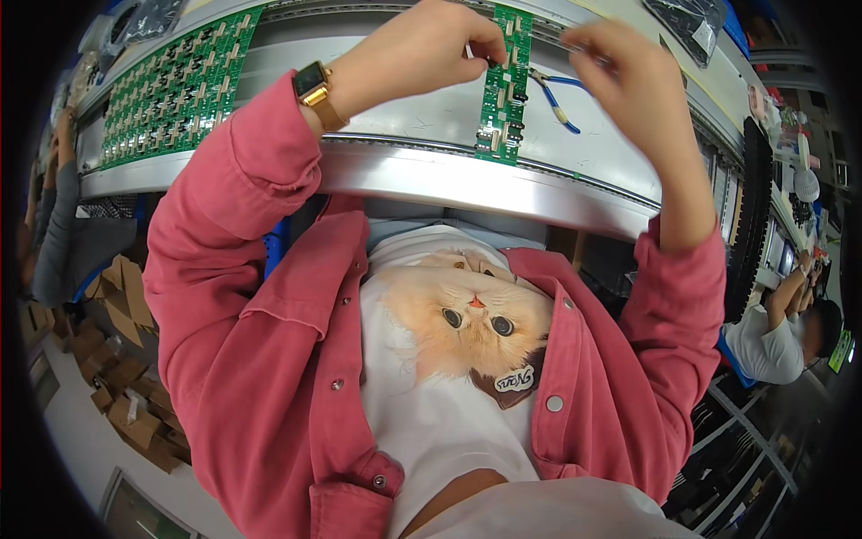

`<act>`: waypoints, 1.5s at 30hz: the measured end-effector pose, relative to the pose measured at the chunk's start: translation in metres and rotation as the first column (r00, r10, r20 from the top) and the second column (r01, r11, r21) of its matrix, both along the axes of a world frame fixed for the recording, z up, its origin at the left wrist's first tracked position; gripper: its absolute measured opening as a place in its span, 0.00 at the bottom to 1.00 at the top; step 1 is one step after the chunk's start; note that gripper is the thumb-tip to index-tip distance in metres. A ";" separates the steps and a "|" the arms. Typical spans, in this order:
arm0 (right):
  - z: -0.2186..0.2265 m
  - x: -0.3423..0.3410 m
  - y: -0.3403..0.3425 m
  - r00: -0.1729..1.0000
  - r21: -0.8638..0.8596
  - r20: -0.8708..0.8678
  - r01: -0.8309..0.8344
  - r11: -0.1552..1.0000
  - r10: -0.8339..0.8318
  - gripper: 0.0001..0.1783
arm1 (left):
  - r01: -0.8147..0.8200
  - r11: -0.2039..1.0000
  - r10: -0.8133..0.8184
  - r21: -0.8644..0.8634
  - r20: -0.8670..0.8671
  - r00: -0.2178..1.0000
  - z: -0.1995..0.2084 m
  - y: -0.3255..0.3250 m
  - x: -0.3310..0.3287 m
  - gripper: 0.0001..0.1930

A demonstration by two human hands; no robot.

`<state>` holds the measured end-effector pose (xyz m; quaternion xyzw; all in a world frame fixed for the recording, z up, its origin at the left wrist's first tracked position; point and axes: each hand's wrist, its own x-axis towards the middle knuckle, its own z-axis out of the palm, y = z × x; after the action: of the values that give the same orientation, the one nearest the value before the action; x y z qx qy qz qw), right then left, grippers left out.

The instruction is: Assemble electronic components onto printed circuit board strips on an assembly line.

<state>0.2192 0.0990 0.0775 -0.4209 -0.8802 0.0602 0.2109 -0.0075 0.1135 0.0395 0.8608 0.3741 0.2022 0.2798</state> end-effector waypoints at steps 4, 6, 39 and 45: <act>-0.042 -0.014 0.088 0.997 0.054 0.039 0.070 0.996 -0.072 0.08 | -0.038 0.981 0.033 0.190 0.030 0.999 -0.010 -0.015 0.006 0.08; -0.059 -0.022 0.114 0.977 0.238 -0.178 -0.071 0.969 0.115 0.08 | -0.066 0.982 0.066 0.178 0.003 0.998 -0.011 -0.018 0.008 0.07; -0.067 -0.040 0.133 0.917 -0.140 -0.318 0.205 0.969 -0.240 0.04 | -0.055 0.966 0.082 0.253 -0.098 0.992 -0.025 -0.030 0.013 0.04; -0.148 0.050 0.175 0.337 -0.069 -0.920 -0.639 0.766 0.199 0.03 | 0.002 0.919 0.047 0.393 -0.115 0.992 -0.008 -0.016 0.023 0.05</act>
<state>0.2694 0.2745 -0.0704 -0.1128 -0.6852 0.5083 0.5093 0.0151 0.0971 0.0312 0.9057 0.3524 0.2231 0.0758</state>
